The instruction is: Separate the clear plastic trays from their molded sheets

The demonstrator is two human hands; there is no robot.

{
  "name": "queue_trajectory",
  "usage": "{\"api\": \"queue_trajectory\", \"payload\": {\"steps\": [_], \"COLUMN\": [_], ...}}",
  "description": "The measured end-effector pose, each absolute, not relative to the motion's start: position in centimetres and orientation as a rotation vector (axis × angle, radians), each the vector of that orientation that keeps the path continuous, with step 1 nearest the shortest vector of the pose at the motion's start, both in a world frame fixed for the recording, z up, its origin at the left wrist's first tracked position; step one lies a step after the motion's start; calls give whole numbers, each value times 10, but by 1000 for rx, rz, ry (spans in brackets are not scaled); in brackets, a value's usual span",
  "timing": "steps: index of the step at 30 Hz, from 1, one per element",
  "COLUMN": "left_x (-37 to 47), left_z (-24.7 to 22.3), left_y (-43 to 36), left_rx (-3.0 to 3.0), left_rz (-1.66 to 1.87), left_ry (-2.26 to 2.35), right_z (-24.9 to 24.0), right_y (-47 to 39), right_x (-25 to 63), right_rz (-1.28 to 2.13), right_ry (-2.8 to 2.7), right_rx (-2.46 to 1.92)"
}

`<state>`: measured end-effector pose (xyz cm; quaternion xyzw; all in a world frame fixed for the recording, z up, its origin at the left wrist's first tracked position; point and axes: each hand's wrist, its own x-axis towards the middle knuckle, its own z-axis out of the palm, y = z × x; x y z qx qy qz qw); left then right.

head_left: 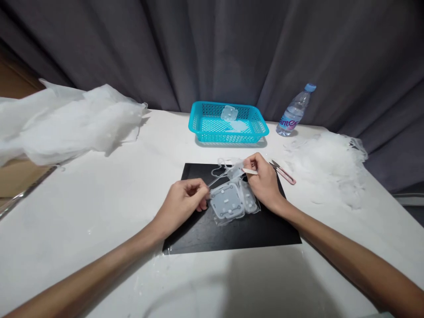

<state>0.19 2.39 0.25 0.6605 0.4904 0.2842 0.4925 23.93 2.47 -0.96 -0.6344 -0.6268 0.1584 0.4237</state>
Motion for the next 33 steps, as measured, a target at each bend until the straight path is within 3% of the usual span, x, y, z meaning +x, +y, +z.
{"api": "queue_trajectory", "payload": {"steps": [5,13,29,33], "left_x": [-2,-4,10,10], "left_z": [6,13,-1,-1], "left_y": [29,33,20,21], "left_rx": [1702,1838,1670,1720], "left_rz": [568,752,877,863], "left_ry": [1266,1107,1018,1025], "right_z": [-7,-9,-7,-2], "right_y": [20,-1,-9,-5], "right_x": [238,217,197,201], "right_rz": [341,-67,-143,-2], "right_ry": [-1707,-2235,-2293,-2352], "right_rx": [-1510,-788,-1171,-1153]}}
